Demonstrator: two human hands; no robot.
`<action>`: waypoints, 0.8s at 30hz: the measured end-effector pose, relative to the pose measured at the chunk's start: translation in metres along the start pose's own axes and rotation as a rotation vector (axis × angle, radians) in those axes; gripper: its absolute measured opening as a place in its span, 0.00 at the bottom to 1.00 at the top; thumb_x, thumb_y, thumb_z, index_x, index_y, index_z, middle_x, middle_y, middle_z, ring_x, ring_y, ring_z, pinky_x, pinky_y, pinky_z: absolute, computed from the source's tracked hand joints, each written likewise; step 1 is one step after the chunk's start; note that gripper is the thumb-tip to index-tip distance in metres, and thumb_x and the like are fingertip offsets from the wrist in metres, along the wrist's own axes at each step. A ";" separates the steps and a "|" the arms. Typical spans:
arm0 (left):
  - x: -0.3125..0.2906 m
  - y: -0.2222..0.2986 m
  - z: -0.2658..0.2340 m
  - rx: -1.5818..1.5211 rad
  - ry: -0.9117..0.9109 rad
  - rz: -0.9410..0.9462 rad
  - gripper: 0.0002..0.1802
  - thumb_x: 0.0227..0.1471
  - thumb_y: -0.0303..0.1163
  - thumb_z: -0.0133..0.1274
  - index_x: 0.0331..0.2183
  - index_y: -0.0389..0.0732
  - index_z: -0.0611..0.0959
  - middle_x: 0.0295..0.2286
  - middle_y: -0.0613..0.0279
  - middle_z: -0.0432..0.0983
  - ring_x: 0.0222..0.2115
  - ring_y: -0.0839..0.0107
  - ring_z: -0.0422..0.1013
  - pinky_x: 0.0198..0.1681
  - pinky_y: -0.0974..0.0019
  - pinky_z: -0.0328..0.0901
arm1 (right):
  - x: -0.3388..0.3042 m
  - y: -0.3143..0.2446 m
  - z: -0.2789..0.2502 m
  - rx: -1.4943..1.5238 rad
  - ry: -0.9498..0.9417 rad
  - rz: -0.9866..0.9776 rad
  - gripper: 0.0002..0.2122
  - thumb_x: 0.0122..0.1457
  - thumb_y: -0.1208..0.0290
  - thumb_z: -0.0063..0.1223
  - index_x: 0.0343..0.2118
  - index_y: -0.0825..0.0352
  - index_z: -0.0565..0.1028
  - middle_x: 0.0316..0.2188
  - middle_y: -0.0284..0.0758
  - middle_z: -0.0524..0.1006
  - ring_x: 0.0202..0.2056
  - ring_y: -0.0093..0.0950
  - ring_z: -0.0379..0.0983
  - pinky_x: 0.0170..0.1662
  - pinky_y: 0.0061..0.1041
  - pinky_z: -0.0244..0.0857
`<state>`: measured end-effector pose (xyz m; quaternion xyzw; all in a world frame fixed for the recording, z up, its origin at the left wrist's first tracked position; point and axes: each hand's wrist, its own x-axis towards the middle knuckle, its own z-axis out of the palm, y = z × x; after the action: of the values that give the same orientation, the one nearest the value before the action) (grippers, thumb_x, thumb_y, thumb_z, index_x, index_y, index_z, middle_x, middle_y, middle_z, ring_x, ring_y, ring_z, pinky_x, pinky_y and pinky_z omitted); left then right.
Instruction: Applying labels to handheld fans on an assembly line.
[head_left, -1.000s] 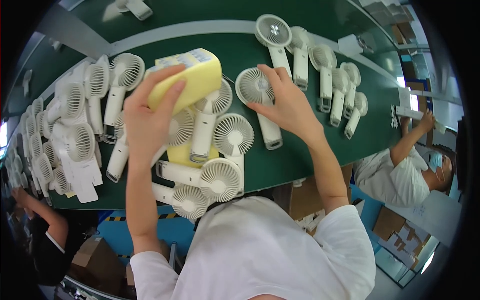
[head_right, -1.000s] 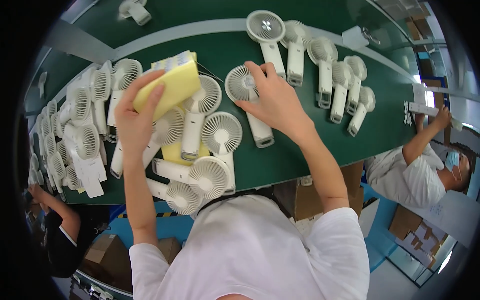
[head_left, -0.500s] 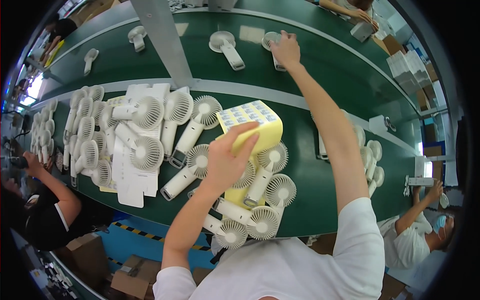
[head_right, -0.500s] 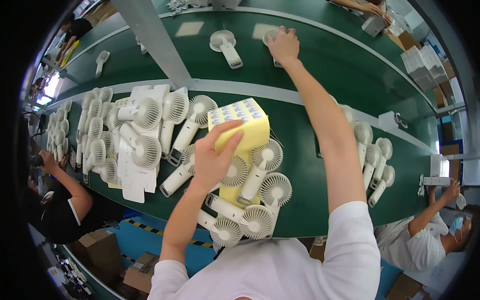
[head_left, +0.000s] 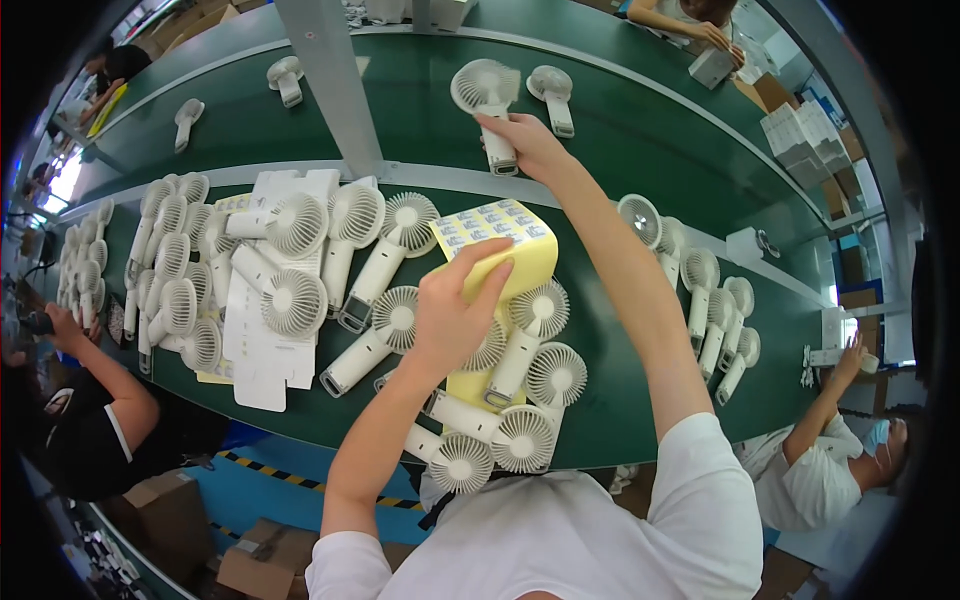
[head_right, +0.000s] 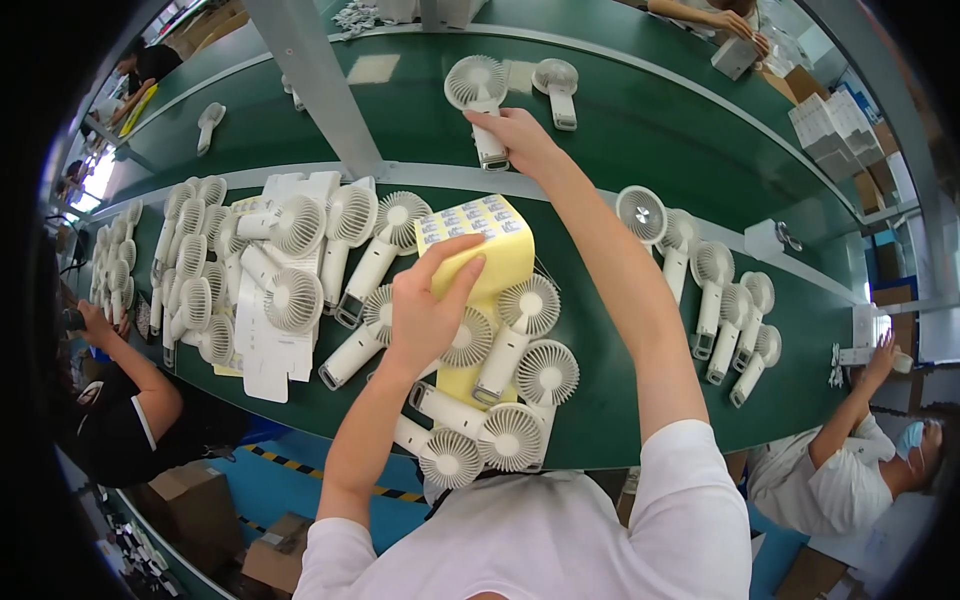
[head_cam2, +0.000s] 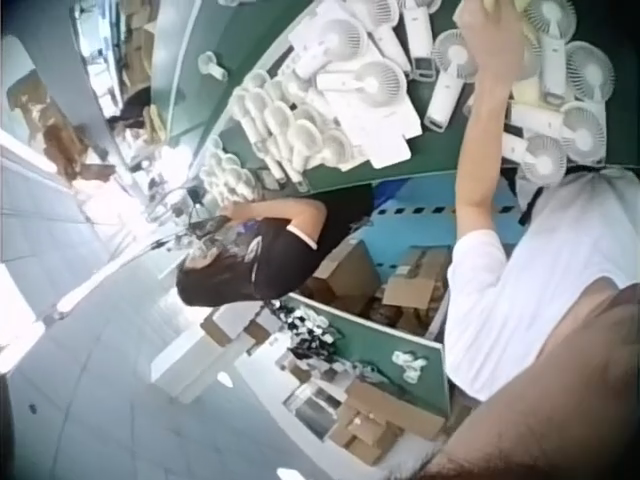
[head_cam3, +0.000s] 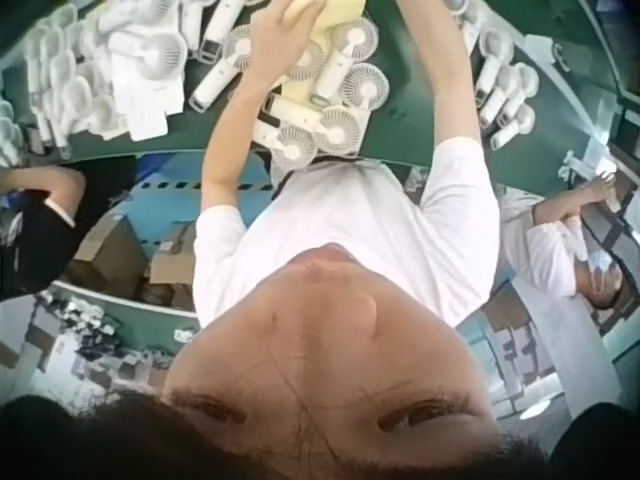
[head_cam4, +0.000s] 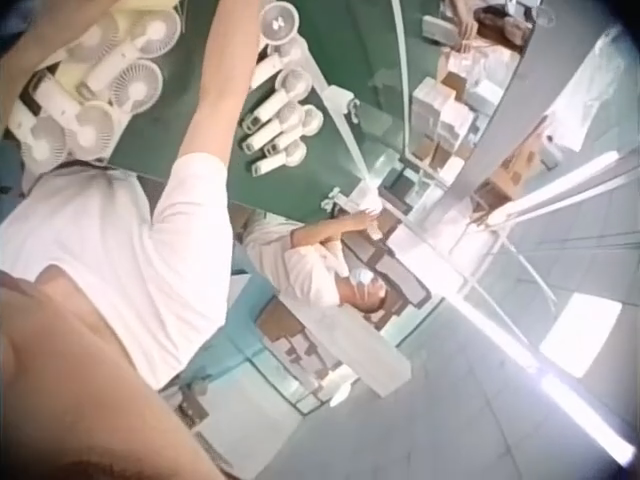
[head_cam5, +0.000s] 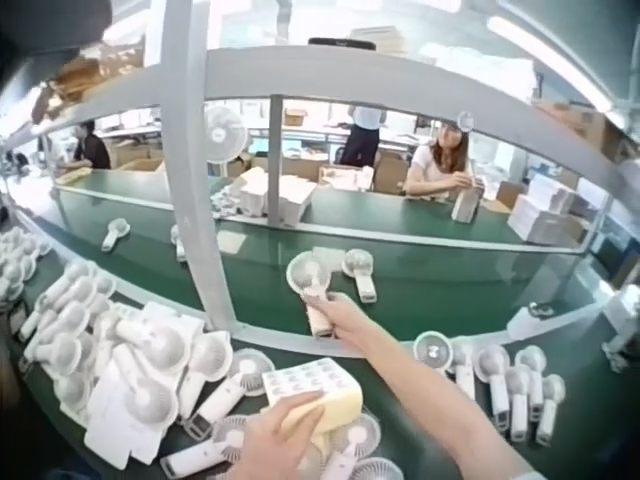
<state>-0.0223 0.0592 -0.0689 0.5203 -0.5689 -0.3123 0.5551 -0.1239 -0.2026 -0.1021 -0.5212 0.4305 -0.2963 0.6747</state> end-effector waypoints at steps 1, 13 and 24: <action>0.000 0.000 0.001 -0.024 0.010 0.012 0.13 0.56 0.27 0.58 0.45 0.38 0.83 0.36 0.50 0.83 0.36 0.63 0.81 0.40 0.66 0.72 | -0.028 -0.003 -0.003 0.120 0.035 -0.049 0.18 0.61 0.63 0.61 0.46 0.73 0.73 0.34 0.33 0.76 0.34 0.21 0.74 0.37 0.23 0.69; -0.004 0.005 0.001 -0.052 -0.094 -0.084 0.14 0.61 0.30 0.56 0.48 0.40 0.83 0.39 0.59 0.83 0.39 0.76 0.76 0.44 0.72 0.68 | -0.268 0.050 -0.029 0.242 0.364 -0.201 0.13 0.65 0.68 0.55 0.47 0.70 0.70 0.33 0.33 0.76 0.36 0.22 0.74 0.42 0.24 0.68; -0.005 0.018 0.013 -0.201 -0.157 -0.105 0.27 0.60 0.29 0.55 0.60 0.43 0.73 0.56 0.56 0.71 0.50 0.72 0.72 0.53 0.68 0.67 | -0.342 0.091 -0.026 0.311 0.475 -0.081 0.14 0.63 0.69 0.58 0.48 0.70 0.72 0.35 0.32 0.76 0.36 0.20 0.73 0.43 0.22 0.68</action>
<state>-0.0401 0.0656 -0.0566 0.4651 -0.5486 -0.4360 0.5410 -0.3067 0.1013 -0.0986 -0.3444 0.5047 -0.4993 0.6143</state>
